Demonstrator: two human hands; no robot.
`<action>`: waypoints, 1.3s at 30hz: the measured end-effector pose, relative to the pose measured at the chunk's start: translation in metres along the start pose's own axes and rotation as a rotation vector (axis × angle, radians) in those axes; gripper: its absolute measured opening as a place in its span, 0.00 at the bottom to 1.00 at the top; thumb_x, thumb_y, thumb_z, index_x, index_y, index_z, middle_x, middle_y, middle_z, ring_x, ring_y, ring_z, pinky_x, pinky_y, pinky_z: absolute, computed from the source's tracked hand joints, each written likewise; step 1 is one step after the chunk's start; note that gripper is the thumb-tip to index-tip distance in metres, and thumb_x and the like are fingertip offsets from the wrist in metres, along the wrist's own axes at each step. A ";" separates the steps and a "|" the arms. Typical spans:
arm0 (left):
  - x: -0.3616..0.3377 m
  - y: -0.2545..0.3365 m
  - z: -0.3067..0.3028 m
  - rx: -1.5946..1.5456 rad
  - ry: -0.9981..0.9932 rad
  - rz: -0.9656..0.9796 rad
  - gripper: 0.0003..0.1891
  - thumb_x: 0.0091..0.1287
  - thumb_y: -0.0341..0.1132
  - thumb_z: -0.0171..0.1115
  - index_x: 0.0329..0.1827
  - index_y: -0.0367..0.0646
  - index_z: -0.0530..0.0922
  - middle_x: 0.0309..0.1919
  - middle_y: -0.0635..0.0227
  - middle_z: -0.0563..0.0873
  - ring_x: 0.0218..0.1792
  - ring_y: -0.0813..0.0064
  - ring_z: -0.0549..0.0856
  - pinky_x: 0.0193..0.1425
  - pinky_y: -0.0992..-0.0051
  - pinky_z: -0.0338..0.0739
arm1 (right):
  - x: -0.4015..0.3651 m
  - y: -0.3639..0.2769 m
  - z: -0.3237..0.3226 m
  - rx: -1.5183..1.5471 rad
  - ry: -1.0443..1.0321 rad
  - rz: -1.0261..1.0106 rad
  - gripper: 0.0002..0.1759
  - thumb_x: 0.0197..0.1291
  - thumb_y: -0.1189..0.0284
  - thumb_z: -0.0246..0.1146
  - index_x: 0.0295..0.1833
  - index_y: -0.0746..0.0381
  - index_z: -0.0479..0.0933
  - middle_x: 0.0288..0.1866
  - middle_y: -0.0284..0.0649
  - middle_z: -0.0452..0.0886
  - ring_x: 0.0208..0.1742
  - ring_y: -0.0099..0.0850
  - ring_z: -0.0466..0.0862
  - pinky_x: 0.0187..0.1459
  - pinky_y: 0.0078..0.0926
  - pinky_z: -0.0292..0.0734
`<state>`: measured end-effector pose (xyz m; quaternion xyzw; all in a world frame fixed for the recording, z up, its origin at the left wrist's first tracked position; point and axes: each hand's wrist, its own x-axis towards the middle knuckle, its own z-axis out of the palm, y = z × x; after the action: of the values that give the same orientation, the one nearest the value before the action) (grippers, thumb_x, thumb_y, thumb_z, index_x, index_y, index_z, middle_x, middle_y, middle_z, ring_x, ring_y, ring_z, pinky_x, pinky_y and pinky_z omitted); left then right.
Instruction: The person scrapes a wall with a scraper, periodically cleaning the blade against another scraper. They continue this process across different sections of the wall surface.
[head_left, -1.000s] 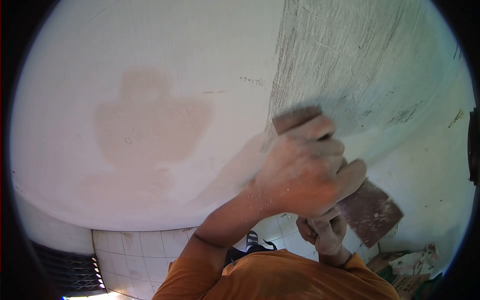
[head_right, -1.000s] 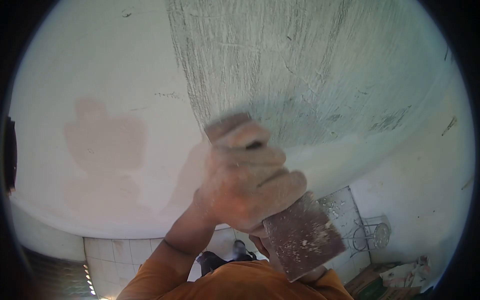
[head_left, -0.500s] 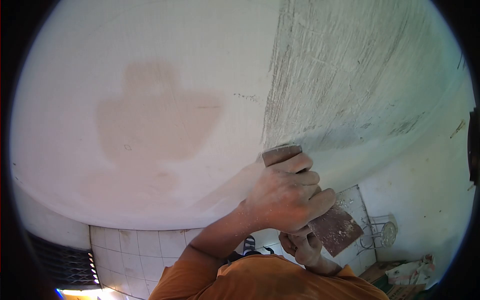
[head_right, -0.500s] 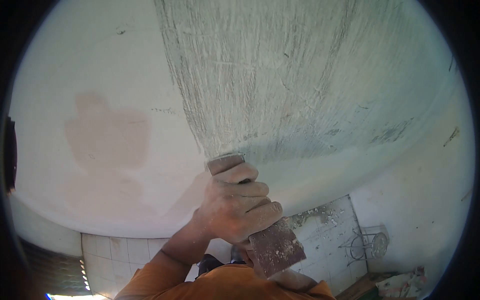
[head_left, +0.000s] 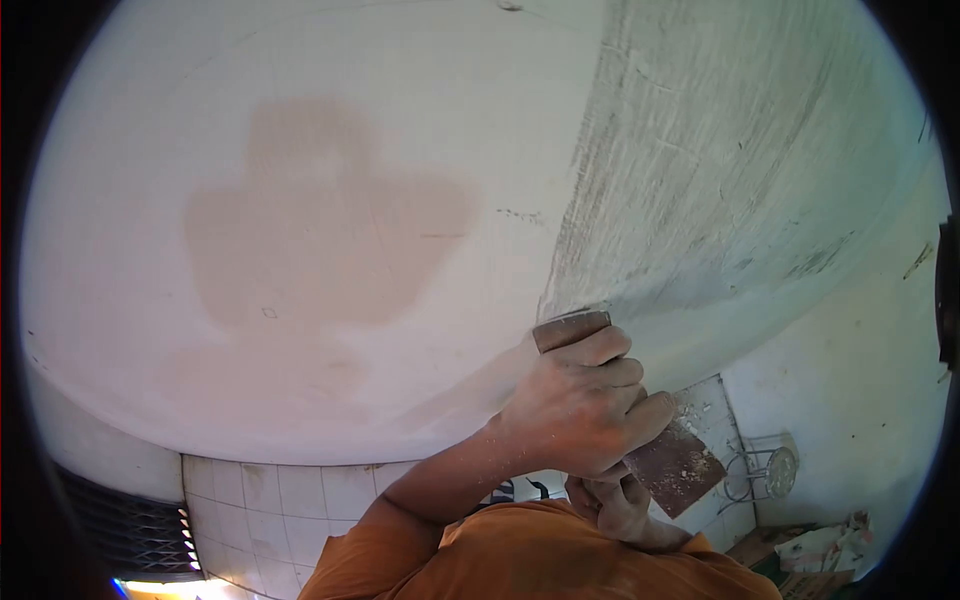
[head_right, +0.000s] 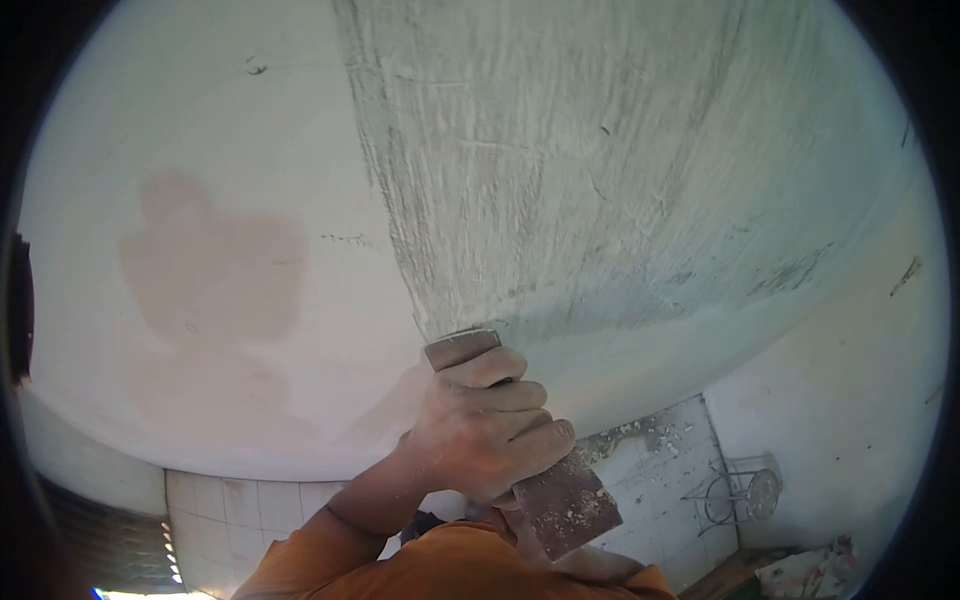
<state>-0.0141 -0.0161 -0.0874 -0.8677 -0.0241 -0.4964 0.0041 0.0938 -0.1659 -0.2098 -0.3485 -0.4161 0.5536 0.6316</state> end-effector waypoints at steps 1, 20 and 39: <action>0.004 -0.001 -0.003 -0.003 -0.006 0.005 0.09 0.39 0.43 0.59 0.21 0.52 0.77 0.15 0.78 0.65 0.26 0.73 0.70 0.32 0.73 0.66 | -0.002 -0.003 0.001 -0.012 0.011 -0.003 0.14 0.73 0.65 0.49 0.34 0.62 0.68 0.17 0.30 0.60 0.13 0.19 0.58 0.13 0.19 0.50; 0.014 0.003 -0.008 -0.069 -0.055 0.011 0.08 0.42 0.40 0.59 0.18 0.48 0.72 0.13 0.73 0.67 0.25 0.73 0.73 0.31 0.76 0.70 | -0.001 -0.008 0.012 0.027 0.080 -0.019 0.13 0.71 0.69 0.51 0.42 0.70 0.71 0.19 0.38 0.66 0.14 0.19 0.59 0.13 0.19 0.52; 0.021 0.004 -0.008 -0.032 0.052 -0.009 0.07 0.42 0.39 0.60 0.19 0.48 0.73 0.12 0.73 0.66 0.24 0.72 0.72 0.30 0.75 0.69 | 0.003 -0.007 0.016 0.047 0.102 -0.108 0.13 0.71 0.69 0.52 0.42 0.71 0.70 0.19 0.38 0.68 0.15 0.19 0.61 0.13 0.19 0.53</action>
<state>-0.0103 -0.0193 -0.0654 -0.8543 -0.0200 -0.5193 -0.0116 0.0826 -0.1641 -0.1965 -0.3386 -0.3884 0.5097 0.6890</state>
